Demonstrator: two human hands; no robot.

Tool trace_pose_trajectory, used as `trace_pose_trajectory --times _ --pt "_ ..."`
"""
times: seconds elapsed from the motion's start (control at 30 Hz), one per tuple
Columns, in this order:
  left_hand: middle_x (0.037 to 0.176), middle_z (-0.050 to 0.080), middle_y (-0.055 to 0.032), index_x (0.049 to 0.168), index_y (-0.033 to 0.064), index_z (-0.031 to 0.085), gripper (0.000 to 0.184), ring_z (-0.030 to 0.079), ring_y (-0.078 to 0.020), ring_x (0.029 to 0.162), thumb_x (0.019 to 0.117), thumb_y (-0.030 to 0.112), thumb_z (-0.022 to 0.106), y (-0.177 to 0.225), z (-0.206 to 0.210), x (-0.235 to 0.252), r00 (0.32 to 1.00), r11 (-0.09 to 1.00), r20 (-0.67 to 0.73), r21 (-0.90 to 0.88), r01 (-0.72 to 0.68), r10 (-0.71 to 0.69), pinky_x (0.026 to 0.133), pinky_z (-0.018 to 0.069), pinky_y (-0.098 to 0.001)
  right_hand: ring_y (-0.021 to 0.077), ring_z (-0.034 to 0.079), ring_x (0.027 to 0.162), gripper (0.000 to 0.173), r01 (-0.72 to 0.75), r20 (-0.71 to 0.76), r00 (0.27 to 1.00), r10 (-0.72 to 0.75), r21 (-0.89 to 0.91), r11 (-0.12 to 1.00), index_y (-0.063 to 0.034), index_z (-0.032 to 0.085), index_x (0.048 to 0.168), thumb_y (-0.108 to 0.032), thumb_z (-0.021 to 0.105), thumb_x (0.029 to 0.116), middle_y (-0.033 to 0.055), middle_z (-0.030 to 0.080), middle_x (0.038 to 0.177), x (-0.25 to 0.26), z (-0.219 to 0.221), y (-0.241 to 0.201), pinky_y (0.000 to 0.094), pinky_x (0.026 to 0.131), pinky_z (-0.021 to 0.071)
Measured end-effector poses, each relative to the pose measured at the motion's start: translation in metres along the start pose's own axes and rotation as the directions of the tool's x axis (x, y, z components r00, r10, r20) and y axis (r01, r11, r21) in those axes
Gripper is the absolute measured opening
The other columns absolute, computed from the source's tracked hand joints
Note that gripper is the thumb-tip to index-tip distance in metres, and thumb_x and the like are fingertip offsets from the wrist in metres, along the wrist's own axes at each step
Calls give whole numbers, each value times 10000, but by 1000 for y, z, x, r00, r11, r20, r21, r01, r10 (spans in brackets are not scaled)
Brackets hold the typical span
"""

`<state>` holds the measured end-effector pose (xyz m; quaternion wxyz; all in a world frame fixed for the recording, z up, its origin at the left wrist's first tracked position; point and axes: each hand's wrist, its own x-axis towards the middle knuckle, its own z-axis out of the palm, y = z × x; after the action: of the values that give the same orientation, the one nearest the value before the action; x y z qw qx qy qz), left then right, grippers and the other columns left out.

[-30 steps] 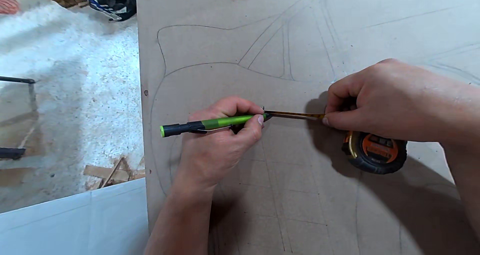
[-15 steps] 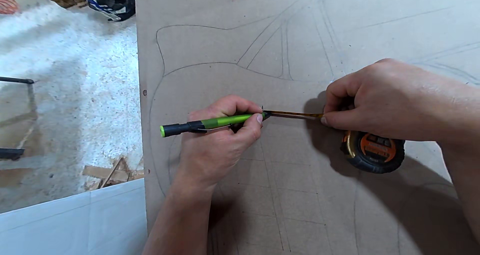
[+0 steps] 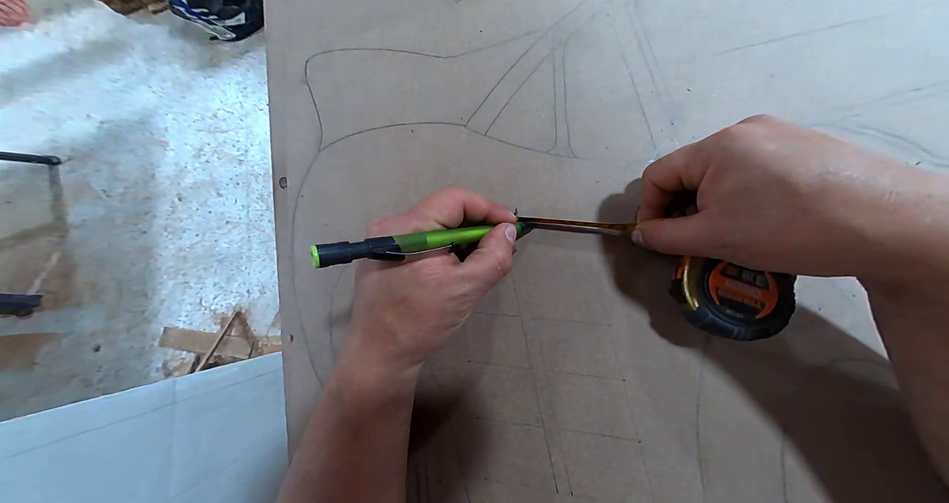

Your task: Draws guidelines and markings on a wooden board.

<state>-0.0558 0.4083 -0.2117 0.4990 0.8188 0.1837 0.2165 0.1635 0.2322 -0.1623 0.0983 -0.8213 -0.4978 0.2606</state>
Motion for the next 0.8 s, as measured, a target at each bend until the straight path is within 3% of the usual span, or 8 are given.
trace_pose_trajectory --times 0.27,0.47,0.67,0.8 --pt "842 746 15 1047 113 726 100 704 -98 673 950 102 707 13 11 -2 999 1000 38 2 -1 1 543 590 -216 20 515 469 233 5 4 1000 -5 2 1000 -309 680 698 -313 735 924 -127 584 572 -1 0 0 278 395 400" --pt "853 746 20 1047 117 726 103 717 -102 693 947 96 710 12 11 -2 999 1000 45 15 2 -3 559 607 -222 17 525 478 226 -8 20 1000 8 4 1000 -312 685 712 -331 732 932 -132 588 580 0 -1 0 277 398 410" --pt "838 743 40 1043 136 733 94 667 -65 631 954 118 708 13 11 -2 999 998 40 62 7 -10 499 536 -185 20 516 473 235 -4 15 1000 4 4 1000 -308 681 700 -323 735 929 -127 582 573 0 -1 0 276 398 400" --pt "832 742 43 1036 140 731 89 679 -64 642 953 119 707 14 11 -2 999 998 40 66 12 -15 500 543 -184 17 520 476 235 -6 19 1000 6 3 1000 -312 682 702 -325 729 932 -130 586 578 0 -1 -1 276 400 406"
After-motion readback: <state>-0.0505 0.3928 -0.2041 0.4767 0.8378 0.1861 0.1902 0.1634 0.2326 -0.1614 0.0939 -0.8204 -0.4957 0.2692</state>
